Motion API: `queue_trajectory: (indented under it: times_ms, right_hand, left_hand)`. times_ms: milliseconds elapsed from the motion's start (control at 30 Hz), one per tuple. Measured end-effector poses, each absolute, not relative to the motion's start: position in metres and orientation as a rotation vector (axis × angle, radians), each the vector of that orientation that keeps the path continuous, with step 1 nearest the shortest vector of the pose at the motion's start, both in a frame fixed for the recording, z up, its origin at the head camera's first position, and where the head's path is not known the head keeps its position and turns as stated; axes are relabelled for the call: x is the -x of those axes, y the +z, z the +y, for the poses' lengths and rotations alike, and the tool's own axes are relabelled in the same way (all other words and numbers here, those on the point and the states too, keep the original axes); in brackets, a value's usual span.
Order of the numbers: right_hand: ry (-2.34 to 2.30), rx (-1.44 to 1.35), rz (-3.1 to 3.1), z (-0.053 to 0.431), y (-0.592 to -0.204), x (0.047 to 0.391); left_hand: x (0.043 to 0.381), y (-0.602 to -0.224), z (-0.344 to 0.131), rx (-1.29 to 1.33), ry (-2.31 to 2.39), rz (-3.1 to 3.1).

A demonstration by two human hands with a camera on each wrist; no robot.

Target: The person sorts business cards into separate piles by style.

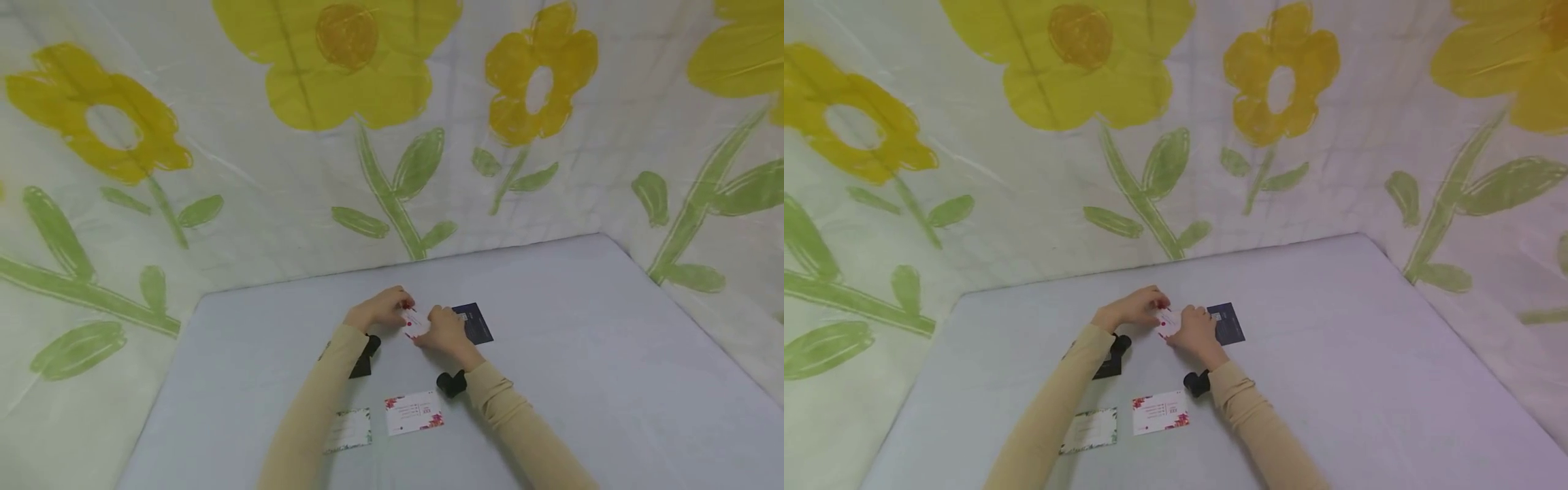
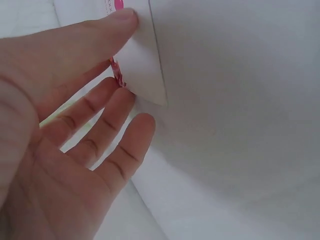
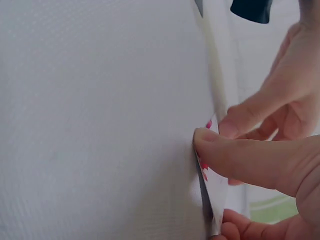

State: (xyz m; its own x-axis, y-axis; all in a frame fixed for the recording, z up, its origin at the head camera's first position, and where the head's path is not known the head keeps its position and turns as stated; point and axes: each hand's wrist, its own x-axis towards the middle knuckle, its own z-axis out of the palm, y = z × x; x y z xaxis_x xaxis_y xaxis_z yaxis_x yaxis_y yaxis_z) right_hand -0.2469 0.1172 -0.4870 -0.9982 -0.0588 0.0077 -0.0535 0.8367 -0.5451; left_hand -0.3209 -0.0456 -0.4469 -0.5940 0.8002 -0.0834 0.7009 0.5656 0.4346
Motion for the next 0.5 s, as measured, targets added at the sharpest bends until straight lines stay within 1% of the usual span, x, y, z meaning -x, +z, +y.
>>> queue_trajectory:
  times_ms: [133, 167, 300, 500]
  right_hand:
    - [-1.004, 0.142, 2.950, 0.120, -0.487, 0.248]
    - [-1.024, 0.118, 2.908, 0.117, -0.474, 0.242]
    - [-1.198, 0.177, 2.851, 0.115, -0.468, 0.238]
    - [-1.343, 0.243, 2.817, 0.112, -0.469, 0.236]
  left_hand:
    - [0.318, -0.447, -0.052, -1.105, 0.611, 2.532]
    - [0.317, -0.447, -0.054, -1.067, 0.642, 2.533]
    - [0.314, -0.449, -0.063, -0.994, 0.762, 2.568]
    - [0.305, -0.448, -0.072, -0.867, 0.956, 2.585]
